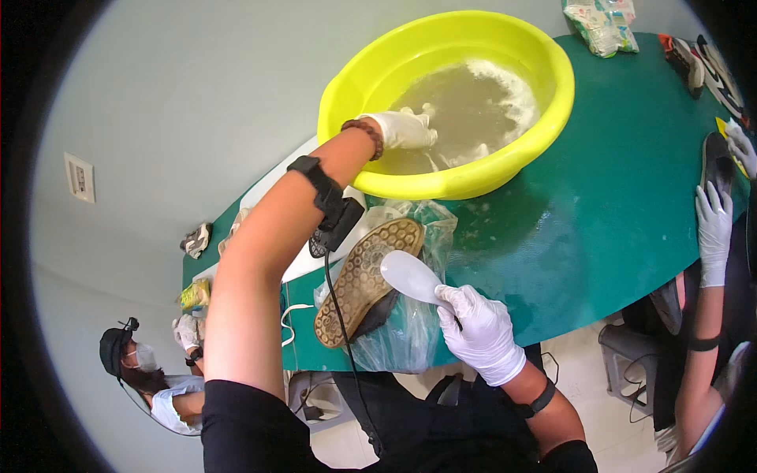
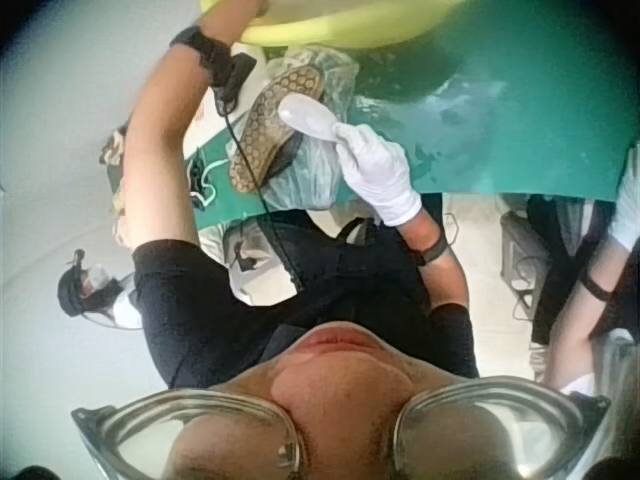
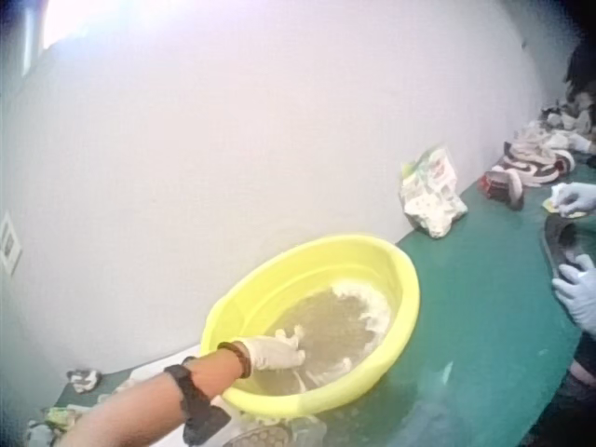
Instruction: The person cleans the sole of a shoe by scrubbing it with a brush and dipping it into a basin of soapy water.
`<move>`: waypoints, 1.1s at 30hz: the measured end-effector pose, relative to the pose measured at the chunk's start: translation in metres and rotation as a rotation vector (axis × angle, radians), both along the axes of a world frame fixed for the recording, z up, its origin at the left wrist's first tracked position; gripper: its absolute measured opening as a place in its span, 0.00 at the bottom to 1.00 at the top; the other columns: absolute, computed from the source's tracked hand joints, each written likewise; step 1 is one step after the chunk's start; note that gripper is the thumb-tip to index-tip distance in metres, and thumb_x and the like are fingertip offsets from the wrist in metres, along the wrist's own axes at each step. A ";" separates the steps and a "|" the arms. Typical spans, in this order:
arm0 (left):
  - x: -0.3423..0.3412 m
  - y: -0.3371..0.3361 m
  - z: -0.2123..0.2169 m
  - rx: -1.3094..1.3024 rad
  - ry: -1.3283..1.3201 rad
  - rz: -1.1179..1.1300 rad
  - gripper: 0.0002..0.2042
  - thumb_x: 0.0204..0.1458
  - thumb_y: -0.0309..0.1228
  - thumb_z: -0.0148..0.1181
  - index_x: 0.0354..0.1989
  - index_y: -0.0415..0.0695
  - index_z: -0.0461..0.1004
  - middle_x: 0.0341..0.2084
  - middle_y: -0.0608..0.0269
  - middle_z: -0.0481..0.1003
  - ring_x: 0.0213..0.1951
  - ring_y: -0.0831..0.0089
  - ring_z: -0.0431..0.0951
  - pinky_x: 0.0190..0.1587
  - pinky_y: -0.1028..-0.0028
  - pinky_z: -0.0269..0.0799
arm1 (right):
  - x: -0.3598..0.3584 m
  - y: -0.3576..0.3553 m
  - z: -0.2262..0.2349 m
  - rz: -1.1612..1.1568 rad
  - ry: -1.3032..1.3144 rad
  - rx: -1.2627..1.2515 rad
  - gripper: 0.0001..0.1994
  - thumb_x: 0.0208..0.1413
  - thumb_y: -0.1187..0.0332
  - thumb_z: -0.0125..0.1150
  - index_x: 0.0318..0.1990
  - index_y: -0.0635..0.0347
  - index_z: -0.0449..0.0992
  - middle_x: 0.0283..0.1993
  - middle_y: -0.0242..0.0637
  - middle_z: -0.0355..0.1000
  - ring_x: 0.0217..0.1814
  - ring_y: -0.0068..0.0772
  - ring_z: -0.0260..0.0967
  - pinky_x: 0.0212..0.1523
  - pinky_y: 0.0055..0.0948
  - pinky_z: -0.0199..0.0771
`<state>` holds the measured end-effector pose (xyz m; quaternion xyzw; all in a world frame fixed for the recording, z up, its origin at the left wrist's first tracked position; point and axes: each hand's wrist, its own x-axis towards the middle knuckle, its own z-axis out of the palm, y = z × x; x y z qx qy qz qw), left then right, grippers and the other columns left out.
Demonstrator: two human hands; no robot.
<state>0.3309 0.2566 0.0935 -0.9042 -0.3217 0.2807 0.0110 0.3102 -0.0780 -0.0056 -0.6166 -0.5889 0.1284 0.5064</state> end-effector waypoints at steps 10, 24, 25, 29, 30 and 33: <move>-0.026 -0.008 0.057 -1.520 -0.911 0.548 0.30 0.66 0.54 0.40 0.56 0.36 0.69 0.41 0.56 0.78 0.38 0.67 0.81 0.46 0.62 0.79 | -0.002 0.000 -0.004 -0.065 0.064 0.082 0.13 0.53 0.72 0.62 0.47 0.55 0.74 0.36 0.38 0.75 0.32 0.43 0.76 0.32 0.36 0.77; -0.042 -0.027 0.046 -0.784 -1.304 0.561 0.19 0.63 0.48 0.44 0.19 0.59 0.55 0.13 0.79 0.51 0.14 0.80 0.50 0.18 0.76 0.44 | -0.005 -0.001 -0.003 -0.101 0.080 0.127 0.12 0.53 0.72 0.62 0.45 0.56 0.75 0.38 0.41 0.77 0.36 0.46 0.78 0.35 0.37 0.78; -0.042 -0.027 0.046 -0.786 -1.349 0.592 0.19 0.63 0.47 0.43 0.19 0.59 0.54 0.13 0.78 0.51 0.14 0.80 0.51 0.18 0.75 0.44 | -0.004 -0.001 -0.003 -0.100 0.088 0.125 0.12 0.53 0.72 0.62 0.45 0.56 0.75 0.38 0.41 0.77 0.36 0.46 0.78 0.35 0.37 0.78; -0.041 -0.026 0.048 -0.747 -1.308 0.612 0.14 0.59 0.41 0.41 0.20 0.56 0.57 0.15 0.74 0.56 0.17 0.76 0.55 0.20 0.72 0.49 | -0.003 -0.001 -0.005 -0.104 0.092 0.123 0.12 0.52 0.73 0.62 0.45 0.56 0.75 0.38 0.40 0.77 0.36 0.45 0.78 0.34 0.36 0.78; -0.040 -0.026 0.047 -0.732 -1.336 0.634 0.14 0.58 0.40 0.40 0.20 0.56 0.57 0.15 0.74 0.56 0.17 0.76 0.55 0.20 0.71 0.49 | -0.003 -0.001 -0.005 -0.102 0.092 0.125 0.12 0.52 0.73 0.62 0.45 0.56 0.75 0.38 0.40 0.77 0.36 0.45 0.78 0.34 0.36 0.78; -0.042 -0.025 0.046 -0.697 -1.379 0.618 0.13 0.58 0.38 0.40 0.20 0.55 0.56 0.15 0.73 0.56 0.17 0.76 0.55 0.20 0.71 0.50 | -0.004 0.000 -0.004 -0.097 0.094 0.126 0.12 0.52 0.73 0.62 0.45 0.56 0.75 0.39 0.40 0.77 0.36 0.45 0.78 0.34 0.36 0.78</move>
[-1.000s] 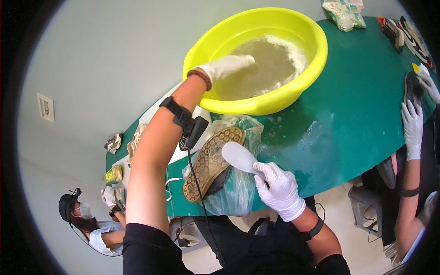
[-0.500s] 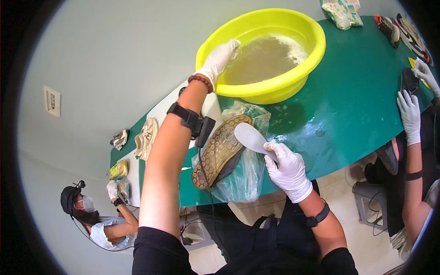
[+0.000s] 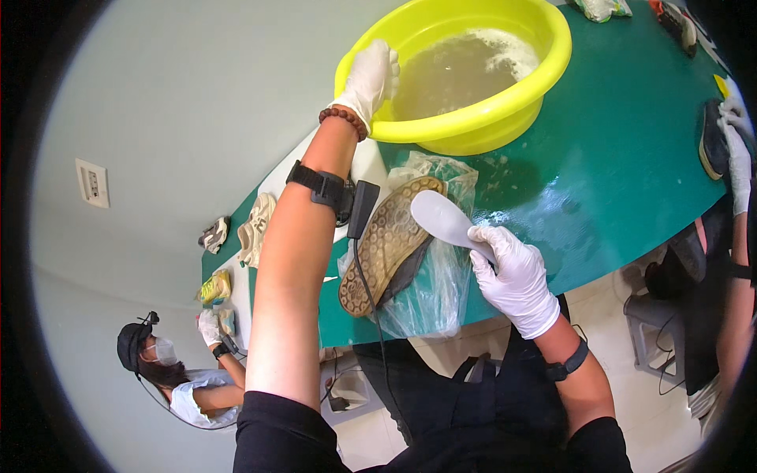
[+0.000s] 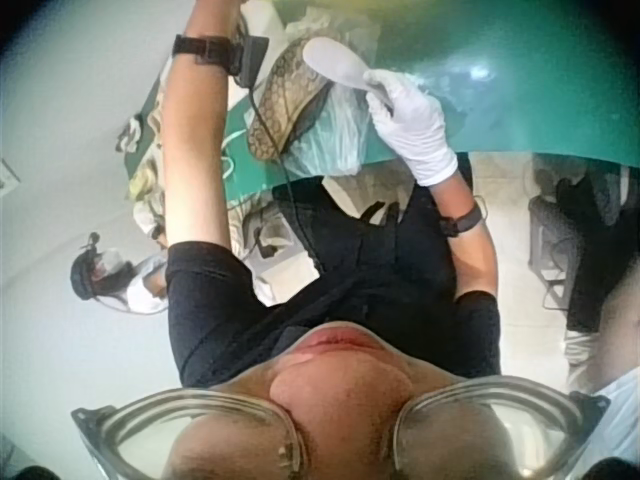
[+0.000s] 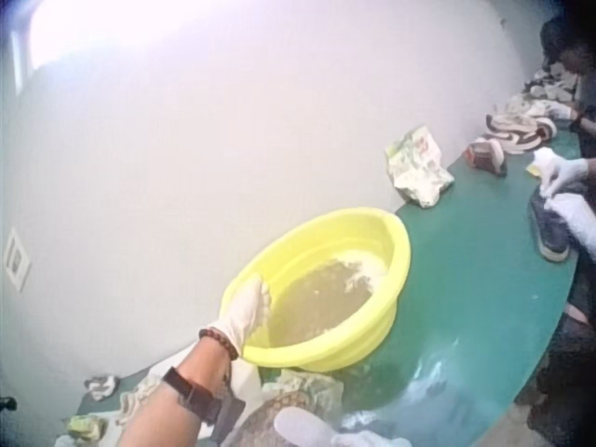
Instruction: The person cleans the sole of a shoe by scrubbing it with a brush and dipping it into a basin of soapy water.
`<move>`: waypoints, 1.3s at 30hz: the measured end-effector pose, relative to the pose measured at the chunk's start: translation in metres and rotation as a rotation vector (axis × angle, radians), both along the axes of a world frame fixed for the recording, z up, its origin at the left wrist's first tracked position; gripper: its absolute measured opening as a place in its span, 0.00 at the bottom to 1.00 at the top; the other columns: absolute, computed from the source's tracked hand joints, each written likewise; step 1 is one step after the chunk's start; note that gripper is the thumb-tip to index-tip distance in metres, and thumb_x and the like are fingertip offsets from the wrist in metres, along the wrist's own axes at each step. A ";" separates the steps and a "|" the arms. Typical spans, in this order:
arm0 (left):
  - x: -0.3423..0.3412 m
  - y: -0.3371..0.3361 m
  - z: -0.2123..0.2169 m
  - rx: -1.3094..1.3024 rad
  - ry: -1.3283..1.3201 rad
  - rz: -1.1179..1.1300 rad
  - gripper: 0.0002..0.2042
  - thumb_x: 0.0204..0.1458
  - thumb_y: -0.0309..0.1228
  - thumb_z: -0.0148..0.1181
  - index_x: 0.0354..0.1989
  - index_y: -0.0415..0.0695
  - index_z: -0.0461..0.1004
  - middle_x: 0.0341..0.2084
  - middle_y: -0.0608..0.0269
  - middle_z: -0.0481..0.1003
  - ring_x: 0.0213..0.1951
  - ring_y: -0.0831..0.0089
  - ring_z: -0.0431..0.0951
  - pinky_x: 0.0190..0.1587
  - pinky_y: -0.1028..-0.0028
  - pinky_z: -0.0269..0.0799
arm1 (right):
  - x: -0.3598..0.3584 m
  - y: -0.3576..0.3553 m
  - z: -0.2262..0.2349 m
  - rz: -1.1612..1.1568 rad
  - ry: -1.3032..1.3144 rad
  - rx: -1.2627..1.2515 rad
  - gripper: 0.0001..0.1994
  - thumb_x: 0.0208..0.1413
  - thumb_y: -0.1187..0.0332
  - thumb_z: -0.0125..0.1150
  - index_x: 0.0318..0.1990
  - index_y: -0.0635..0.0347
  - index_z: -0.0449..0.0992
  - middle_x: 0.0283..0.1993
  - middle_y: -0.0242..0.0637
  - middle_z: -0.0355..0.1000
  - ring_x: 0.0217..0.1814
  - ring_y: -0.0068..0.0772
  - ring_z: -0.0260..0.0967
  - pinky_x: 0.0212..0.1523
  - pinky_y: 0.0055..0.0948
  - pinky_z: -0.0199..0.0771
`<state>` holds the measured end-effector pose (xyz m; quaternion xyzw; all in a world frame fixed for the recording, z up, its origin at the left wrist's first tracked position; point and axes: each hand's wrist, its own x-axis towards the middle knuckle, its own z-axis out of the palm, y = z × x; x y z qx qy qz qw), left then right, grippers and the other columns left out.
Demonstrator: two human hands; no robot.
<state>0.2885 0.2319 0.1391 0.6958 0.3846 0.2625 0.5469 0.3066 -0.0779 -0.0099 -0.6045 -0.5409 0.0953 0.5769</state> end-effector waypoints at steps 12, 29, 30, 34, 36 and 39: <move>0.003 0.000 -0.006 -0.069 -0.021 -0.091 0.15 0.61 0.36 0.41 0.19 0.56 0.55 0.13 0.77 0.53 0.13 0.79 0.50 0.17 0.76 0.48 | -0.001 -0.001 0.000 0.006 -0.007 -0.018 0.13 0.51 0.74 0.62 0.46 0.56 0.75 0.40 0.40 0.77 0.37 0.45 0.78 0.36 0.36 0.78; 0.008 0.018 -0.009 -0.207 -0.056 -0.165 0.10 0.62 0.28 0.44 0.42 0.39 0.72 0.27 0.61 0.75 0.25 0.74 0.76 0.32 0.78 0.77 | 0.000 0.000 0.000 0.028 0.005 -0.016 0.14 0.50 0.75 0.63 0.46 0.57 0.74 0.41 0.41 0.77 0.38 0.46 0.78 0.37 0.36 0.78; 0.003 0.022 -0.006 -0.197 -0.039 -0.247 0.09 0.62 0.27 0.44 0.38 0.40 0.72 0.22 0.65 0.70 0.21 0.76 0.70 0.26 0.78 0.69 | 0.000 0.000 0.001 0.025 0.003 -0.015 0.14 0.50 0.75 0.63 0.46 0.57 0.74 0.41 0.42 0.77 0.38 0.46 0.78 0.37 0.36 0.78; -0.002 0.024 -0.006 -0.178 -0.060 -0.337 0.09 0.62 0.32 0.47 0.31 0.44 0.70 0.14 0.75 0.55 0.14 0.82 0.52 0.19 0.78 0.47 | 0.000 0.000 0.001 0.022 -0.002 -0.009 0.14 0.50 0.75 0.63 0.46 0.58 0.75 0.41 0.42 0.77 0.38 0.47 0.78 0.38 0.36 0.78; 0.000 0.013 -0.005 -0.170 -0.078 -0.237 0.11 0.61 0.36 0.48 0.28 0.46 0.69 0.14 0.76 0.54 0.15 0.82 0.52 0.19 0.78 0.47 | 0.000 0.000 0.000 0.022 0.002 -0.003 0.14 0.50 0.75 0.63 0.46 0.58 0.75 0.40 0.43 0.77 0.38 0.47 0.78 0.37 0.36 0.78; 0.000 0.002 -0.002 -0.122 -0.083 -0.115 0.14 0.61 0.42 0.49 0.24 0.52 0.64 0.14 0.77 0.52 0.15 0.81 0.51 0.20 0.77 0.47 | 0.000 0.000 0.000 0.024 0.008 0.005 0.14 0.50 0.76 0.63 0.46 0.58 0.75 0.40 0.43 0.77 0.38 0.47 0.78 0.37 0.37 0.78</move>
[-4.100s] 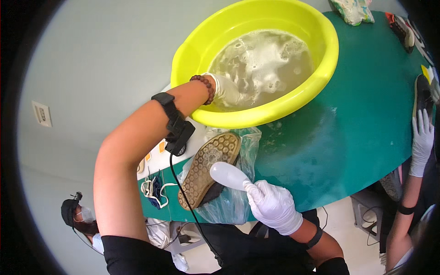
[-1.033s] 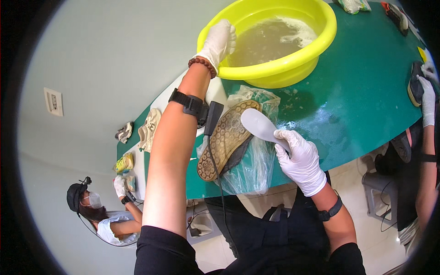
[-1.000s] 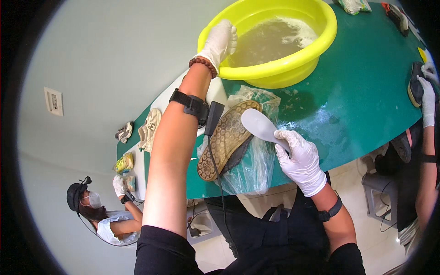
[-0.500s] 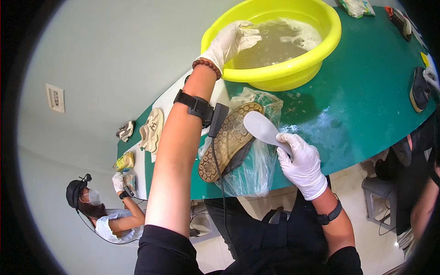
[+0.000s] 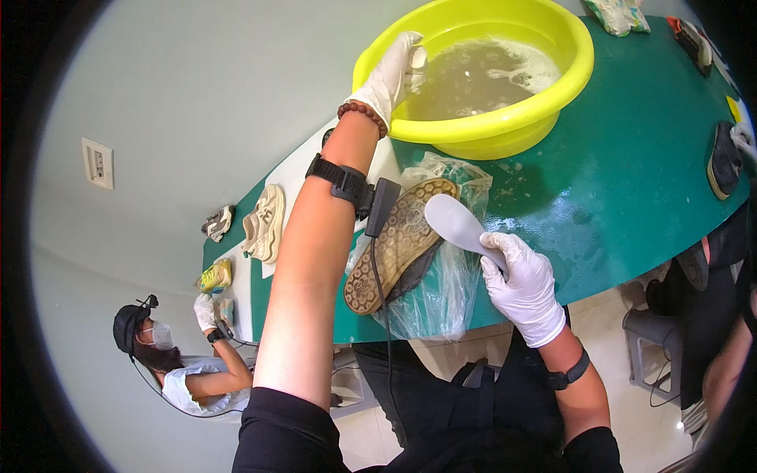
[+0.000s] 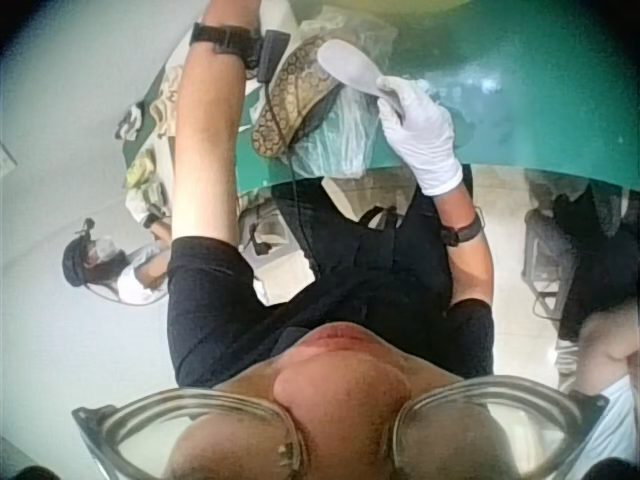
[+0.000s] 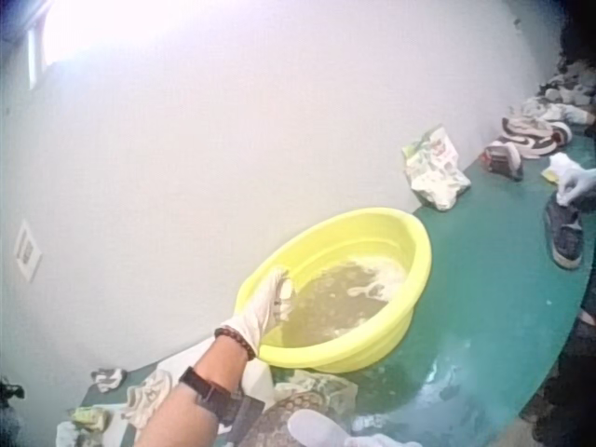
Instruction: The person cleans the sole of a shoe by scrubbing it with a brush and dipping it into a basin of soapy water.
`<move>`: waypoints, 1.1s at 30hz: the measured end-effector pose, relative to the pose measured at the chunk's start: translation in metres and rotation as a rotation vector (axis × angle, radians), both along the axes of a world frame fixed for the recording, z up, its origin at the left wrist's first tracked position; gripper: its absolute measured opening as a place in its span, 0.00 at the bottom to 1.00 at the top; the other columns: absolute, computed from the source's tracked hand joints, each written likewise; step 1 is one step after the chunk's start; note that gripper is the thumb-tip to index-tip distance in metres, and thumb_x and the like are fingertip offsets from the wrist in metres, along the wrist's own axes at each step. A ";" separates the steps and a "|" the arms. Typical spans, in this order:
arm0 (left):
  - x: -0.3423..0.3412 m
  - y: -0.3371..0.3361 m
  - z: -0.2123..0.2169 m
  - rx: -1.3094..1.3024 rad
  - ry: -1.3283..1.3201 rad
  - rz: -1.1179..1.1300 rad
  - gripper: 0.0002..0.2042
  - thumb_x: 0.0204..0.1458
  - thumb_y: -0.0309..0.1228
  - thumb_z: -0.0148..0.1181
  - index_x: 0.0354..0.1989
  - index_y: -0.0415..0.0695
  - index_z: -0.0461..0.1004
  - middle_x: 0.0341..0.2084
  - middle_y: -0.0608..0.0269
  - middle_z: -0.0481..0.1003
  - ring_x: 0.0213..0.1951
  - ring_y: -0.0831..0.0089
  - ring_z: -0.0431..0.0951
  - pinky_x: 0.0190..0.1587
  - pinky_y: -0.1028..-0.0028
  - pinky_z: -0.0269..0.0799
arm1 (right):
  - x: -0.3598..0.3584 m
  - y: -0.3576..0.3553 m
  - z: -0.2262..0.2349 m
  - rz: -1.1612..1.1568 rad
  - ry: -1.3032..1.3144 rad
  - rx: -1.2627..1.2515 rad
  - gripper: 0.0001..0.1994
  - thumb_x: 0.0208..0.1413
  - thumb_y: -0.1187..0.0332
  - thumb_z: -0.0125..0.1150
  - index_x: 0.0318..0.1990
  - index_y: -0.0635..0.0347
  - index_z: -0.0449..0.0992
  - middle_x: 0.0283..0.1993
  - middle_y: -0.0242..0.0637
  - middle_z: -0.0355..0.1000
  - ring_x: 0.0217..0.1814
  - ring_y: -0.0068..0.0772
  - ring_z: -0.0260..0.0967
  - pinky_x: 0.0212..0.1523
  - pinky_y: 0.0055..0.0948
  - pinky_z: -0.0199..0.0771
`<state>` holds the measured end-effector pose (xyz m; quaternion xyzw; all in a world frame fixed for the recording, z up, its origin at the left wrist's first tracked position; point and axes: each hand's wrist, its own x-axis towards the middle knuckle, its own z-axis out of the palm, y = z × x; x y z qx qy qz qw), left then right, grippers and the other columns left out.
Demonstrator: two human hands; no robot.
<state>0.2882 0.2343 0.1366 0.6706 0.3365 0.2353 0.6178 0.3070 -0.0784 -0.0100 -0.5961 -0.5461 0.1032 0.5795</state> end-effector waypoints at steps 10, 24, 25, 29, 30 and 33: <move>-0.001 -0.011 0.010 0.011 -0.029 0.135 0.15 0.62 0.41 0.45 0.23 0.56 0.54 0.15 0.75 0.50 0.15 0.78 0.49 0.20 0.74 0.47 | 0.001 0.000 0.000 0.010 -0.002 -0.009 0.13 0.50 0.76 0.63 0.45 0.58 0.75 0.40 0.44 0.77 0.37 0.48 0.78 0.37 0.36 0.78; -0.002 0.007 0.003 -0.069 -0.071 0.144 0.15 0.65 0.35 0.41 0.22 0.54 0.56 0.13 0.77 0.50 0.13 0.79 0.48 0.15 0.75 0.46 | 0.000 0.001 0.001 -0.012 0.000 -0.006 0.13 0.50 0.76 0.63 0.44 0.58 0.75 0.40 0.43 0.77 0.38 0.48 0.78 0.37 0.37 0.78; -0.005 0.013 0.003 -0.114 -0.047 0.081 0.15 0.65 0.35 0.42 0.23 0.53 0.58 0.13 0.77 0.52 0.13 0.79 0.49 0.15 0.76 0.46 | -0.001 0.001 0.003 -0.022 -0.012 -0.002 0.13 0.50 0.75 0.63 0.44 0.58 0.75 0.40 0.42 0.77 0.38 0.48 0.78 0.38 0.37 0.78; 0.006 0.047 -0.027 0.250 0.278 0.143 0.13 0.66 0.35 0.43 0.26 0.51 0.62 0.14 0.76 0.58 0.12 0.78 0.52 0.16 0.75 0.49 | -0.005 0.004 0.000 -0.016 -0.016 -0.006 0.13 0.49 0.75 0.63 0.44 0.57 0.75 0.40 0.43 0.77 0.38 0.48 0.78 0.38 0.38 0.78; 0.012 0.026 -0.022 0.144 0.279 0.045 0.12 0.66 0.35 0.43 0.27 0.50 0.63 0.14 0.76 0.60 0.13 0.79 0.55 0.17 0.75 0.51 | -0.001 0.001 -0.005 -0.031 -0.010 -0.019 0.13 0.49 0.75 0.63 0.44 0.57 0.74 0.40 0.42 0.77 0.38 0.48 0.77 0.38 0.38 0.78; -0.008 -0.002 0.001 -0.135 0.094 -0.137 0.13 0.67 0.36 0.44 0.28 0.49 0.65 0.18 0.73 0.65 0.18 0.80 0.63 0.22 0.77 0.60 | -0.002 0.000 -0.005 -0.032 -0.008 0.000 0.13 0.50 0.75 0.63 0.45 0.57 0.74 0.40 0.42 0.77 0.39 0.49 0.77 0.39 0.39 0.78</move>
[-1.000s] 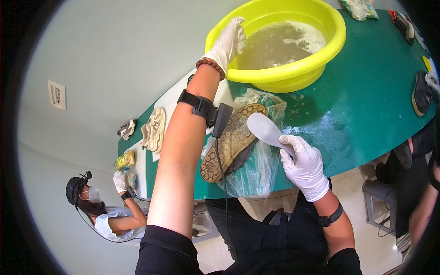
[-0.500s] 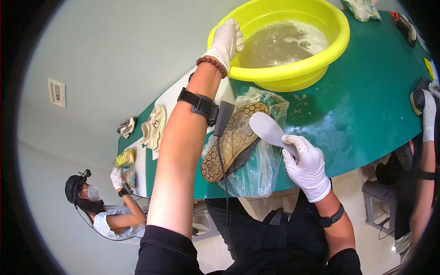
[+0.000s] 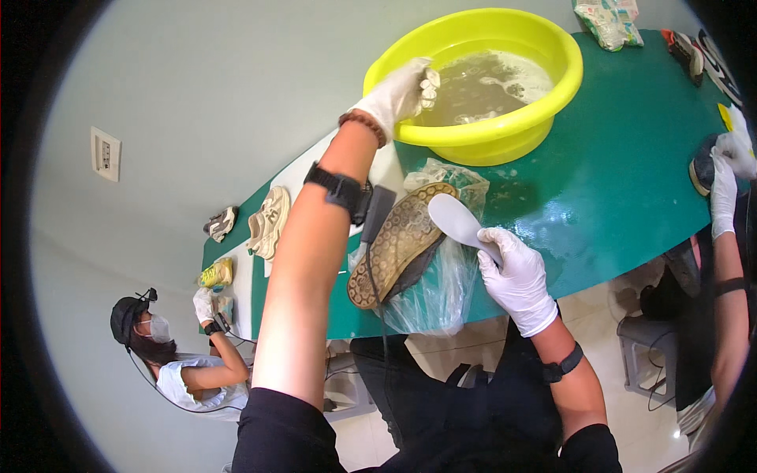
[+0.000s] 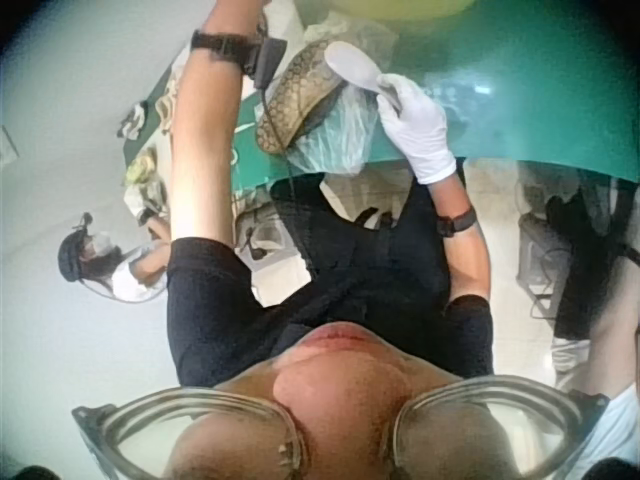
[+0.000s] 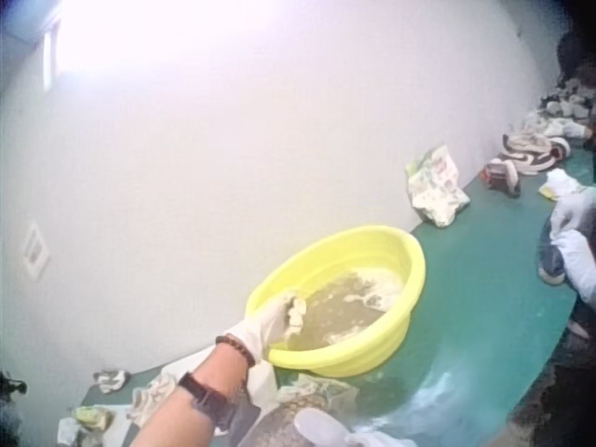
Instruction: The person cleans the sole of a shoe by scrubbing it with a brush and dipping it into a basin of soapy water.
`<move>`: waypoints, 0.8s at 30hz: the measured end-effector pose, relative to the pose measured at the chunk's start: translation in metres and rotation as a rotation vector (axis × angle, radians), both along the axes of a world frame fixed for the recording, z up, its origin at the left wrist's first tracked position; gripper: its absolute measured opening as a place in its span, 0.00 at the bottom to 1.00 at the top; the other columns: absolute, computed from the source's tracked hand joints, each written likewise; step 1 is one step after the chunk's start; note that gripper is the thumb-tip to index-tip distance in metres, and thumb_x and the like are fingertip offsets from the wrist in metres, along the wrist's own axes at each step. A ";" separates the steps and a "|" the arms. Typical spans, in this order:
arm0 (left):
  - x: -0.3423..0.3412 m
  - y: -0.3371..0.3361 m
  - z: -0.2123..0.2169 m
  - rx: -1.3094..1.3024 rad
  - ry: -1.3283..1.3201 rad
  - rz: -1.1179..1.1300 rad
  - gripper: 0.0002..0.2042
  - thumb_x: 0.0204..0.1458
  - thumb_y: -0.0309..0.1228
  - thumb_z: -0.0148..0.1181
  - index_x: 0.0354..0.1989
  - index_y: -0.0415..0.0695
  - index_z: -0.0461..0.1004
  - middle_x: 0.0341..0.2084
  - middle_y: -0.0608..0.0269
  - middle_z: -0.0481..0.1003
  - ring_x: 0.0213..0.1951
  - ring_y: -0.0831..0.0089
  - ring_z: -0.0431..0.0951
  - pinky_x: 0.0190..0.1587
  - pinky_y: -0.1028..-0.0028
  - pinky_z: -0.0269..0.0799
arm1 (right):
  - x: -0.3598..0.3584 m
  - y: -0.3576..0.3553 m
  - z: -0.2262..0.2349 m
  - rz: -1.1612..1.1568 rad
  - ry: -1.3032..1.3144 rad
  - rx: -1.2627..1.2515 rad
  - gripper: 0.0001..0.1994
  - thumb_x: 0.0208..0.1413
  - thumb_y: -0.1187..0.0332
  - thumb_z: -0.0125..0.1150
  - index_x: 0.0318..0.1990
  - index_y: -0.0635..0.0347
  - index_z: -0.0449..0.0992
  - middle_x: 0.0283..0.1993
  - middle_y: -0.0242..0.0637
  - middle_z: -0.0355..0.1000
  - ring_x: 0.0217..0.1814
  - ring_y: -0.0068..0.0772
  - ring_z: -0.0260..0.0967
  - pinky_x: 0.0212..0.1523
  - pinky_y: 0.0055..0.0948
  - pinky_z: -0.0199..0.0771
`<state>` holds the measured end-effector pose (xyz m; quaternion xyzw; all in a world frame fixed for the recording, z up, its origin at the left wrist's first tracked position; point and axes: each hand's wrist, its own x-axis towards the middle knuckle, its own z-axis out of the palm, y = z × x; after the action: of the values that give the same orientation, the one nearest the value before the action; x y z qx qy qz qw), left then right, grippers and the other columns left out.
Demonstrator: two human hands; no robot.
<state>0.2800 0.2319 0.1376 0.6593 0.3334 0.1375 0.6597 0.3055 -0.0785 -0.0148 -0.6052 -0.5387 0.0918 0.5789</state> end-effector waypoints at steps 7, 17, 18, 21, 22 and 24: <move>-0.024 -0.004 0.029 -0.115 -0.088 -0.024 0.09 0.66 0.35 0.46 0.38 0.42 0.67 0.30 0.63 0.73 0.31 0.73 0.75 0.33 0.74 0.75 | -0.004 0.002 0.001 -0.024 0.012 -0.022 0.13 0.51 0.74 0.62 0.45 0.56 0.73 0.41 0.43 0.77 0.41 0.50 0.77 0.41 0.40 0.78; -0.032 -0.016 0.020 0.135 0.059 0.000 0.13 0.64 0.34 0.50 0.52 0.41 0.68 0.43 0.57 0.75 0.40 0.69 0.78 0.43 0.70 0.76 | -0.004 0.002 -0.001 -0.023 -0.010 -0.027 0.14 0.51 0.74 0.63 0.46 0.57 0.74 0.42 0.44 0.78 0.42 0.50 0.78 0.43 0.39 0.78; -0.029 -0.028 0.025 0.204 0.115 0.023 0.15 0.64 0.36 0.51 0.54 0.41 0.67 0.46 0.57 0.74 0.41 0.68 0.78 0.45 0.69 0.76 | -0.003 0.002 -0.001 -0.027 -0.011 -0.028 0.14 0.51 0.74 0.63 0.46 0.57 0.74 0.42 0.44 0.78 0.43 0.50 0.78 0.43 0.39 0.78; -0.014 -0.038 0.015 0.441 0.081 0.083 0.22 0.62 0.42 0.55 0.58 0.42 0.65 0.48 0.57 0.73 0.45 0.68 0.77 0.47 0.67 0.74 | -0.001 0.000 -0.003 -0.042 -0.011 -0.036 0.13 0.51 0.74 0.63 0.46 0.57 0.75 0.43 0.44 0.78 0.43 0.51 0.78 0.43 0.39 0.78; -0.017 -0.028 0.007 0.445 0.076 0.093 0.22 0.62 0.42 0.55 0.58 0.42 0.65 0.48 0.57 0.73 0.45 0.68 0.77 0.47 0.67 0.74 | -0.003 0.000 -0.001 -0.042 -0.001 -0.033 0.13 0.51 0.74 0.63 0.46 0.57 0.75 0.43 0.44 0.78 0.43 0.51 0.78 0.43 0.39 0.78; -0.022 -0.015 -0.013 0.879 0.002 0.164 0.25 0.57 0.45 0.60 0.57 0.41 0.67 0.46 0.56 0.75 0.47 0.64 0.77 0.47 0.67 0.73 | -0.006 0.001 0.002 -0.029 0.000 -0.041 0.13 0.51 0.74 0.63 0.46 0.57 0.75 0.43 0.44 0.78 0.43 0.51 0.78 0.43 0.38 0.78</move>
<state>0.2583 0.2171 0.1243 0.8486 0.2950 0.3174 0.3034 0.2996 -0.0778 -0.0123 -0.6246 -0.5281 0.0942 0.5676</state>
